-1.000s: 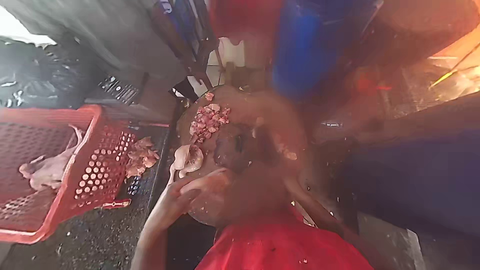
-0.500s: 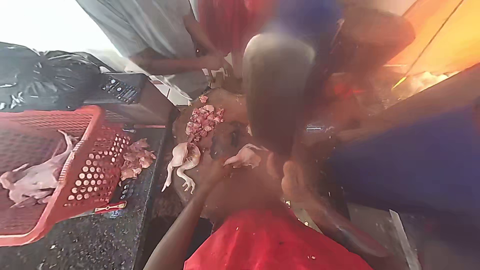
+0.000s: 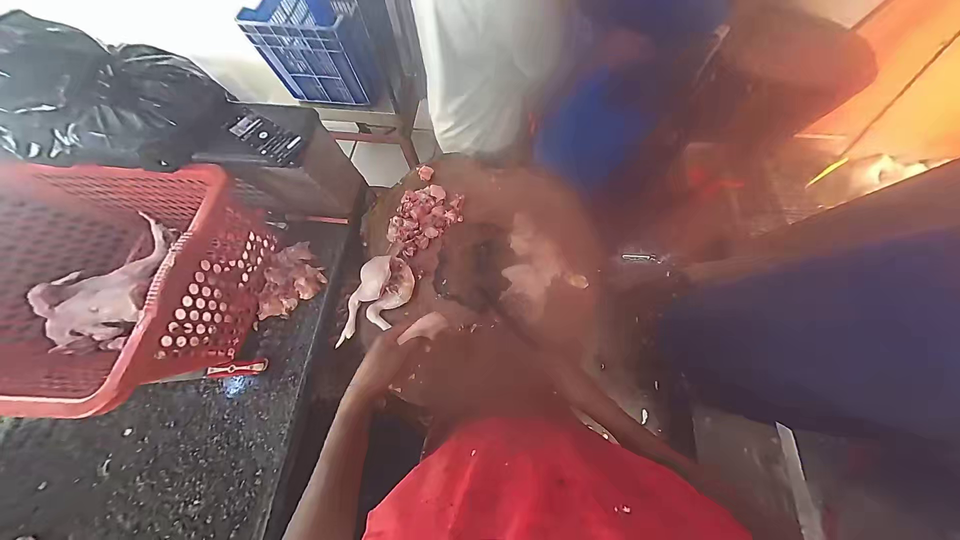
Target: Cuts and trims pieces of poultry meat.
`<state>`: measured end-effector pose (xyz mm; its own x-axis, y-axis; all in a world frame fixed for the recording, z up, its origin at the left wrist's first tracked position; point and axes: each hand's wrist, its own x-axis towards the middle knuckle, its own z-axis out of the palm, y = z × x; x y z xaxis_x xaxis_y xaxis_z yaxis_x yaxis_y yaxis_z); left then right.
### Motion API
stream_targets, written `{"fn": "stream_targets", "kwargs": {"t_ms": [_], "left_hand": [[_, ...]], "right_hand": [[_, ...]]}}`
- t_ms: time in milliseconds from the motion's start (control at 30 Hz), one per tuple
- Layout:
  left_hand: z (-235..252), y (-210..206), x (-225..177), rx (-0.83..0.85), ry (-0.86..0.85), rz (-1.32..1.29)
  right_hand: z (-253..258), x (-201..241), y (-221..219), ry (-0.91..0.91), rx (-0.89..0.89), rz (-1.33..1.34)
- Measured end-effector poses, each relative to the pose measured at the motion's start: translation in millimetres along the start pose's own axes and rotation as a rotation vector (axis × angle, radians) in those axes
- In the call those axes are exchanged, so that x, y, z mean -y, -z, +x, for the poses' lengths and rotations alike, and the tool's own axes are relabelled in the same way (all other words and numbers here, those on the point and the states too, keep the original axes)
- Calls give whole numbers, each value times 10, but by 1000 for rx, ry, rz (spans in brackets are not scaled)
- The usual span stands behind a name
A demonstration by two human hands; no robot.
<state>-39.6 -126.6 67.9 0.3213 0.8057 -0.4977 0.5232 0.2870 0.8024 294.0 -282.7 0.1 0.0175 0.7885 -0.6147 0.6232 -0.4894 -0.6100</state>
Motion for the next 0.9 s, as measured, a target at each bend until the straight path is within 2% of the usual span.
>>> {"fn": "stream_targets", "kwargs": {"t_ms": [67,133,200,233,333,433,567,633,700,800,833,900], "left_hand": [[-113,86,30,16,-1,-187],[-127,41,39,55,-74,-441],[-18,-121,55,131,-145,-702],[68,-219,69,144,-132,-732],[346,-683,214,97,94,-645],[577,-1110,580,145,239,-537],[469,-1334,608,257,305,-553],[460,-1375,622,259,301,-532],[468,-1377,603,268,293,-506],[453,-1376,573,255,282,-475],[440,-1378,579,252,285,-468],[455,-1355,553,241,277,-467]], "right_hand": [[76,-147,12,17,-11,67],[214,-343,24,29,-89,160],[271,-310,110,-15,-187,173],[255,-193,177,-31,-239,138],[103,240,385,22,-318,130],[-46,617,495,264,-433,256],[-333,1040,546,568,-512,379],[-287,1094,449,650,-535,354],[-38,901,229,599,-511,230],[369,524,-7,213,-239,14],[442,479,-44,120,-202,-33],[435,617,49,84,-198,-75]]}}
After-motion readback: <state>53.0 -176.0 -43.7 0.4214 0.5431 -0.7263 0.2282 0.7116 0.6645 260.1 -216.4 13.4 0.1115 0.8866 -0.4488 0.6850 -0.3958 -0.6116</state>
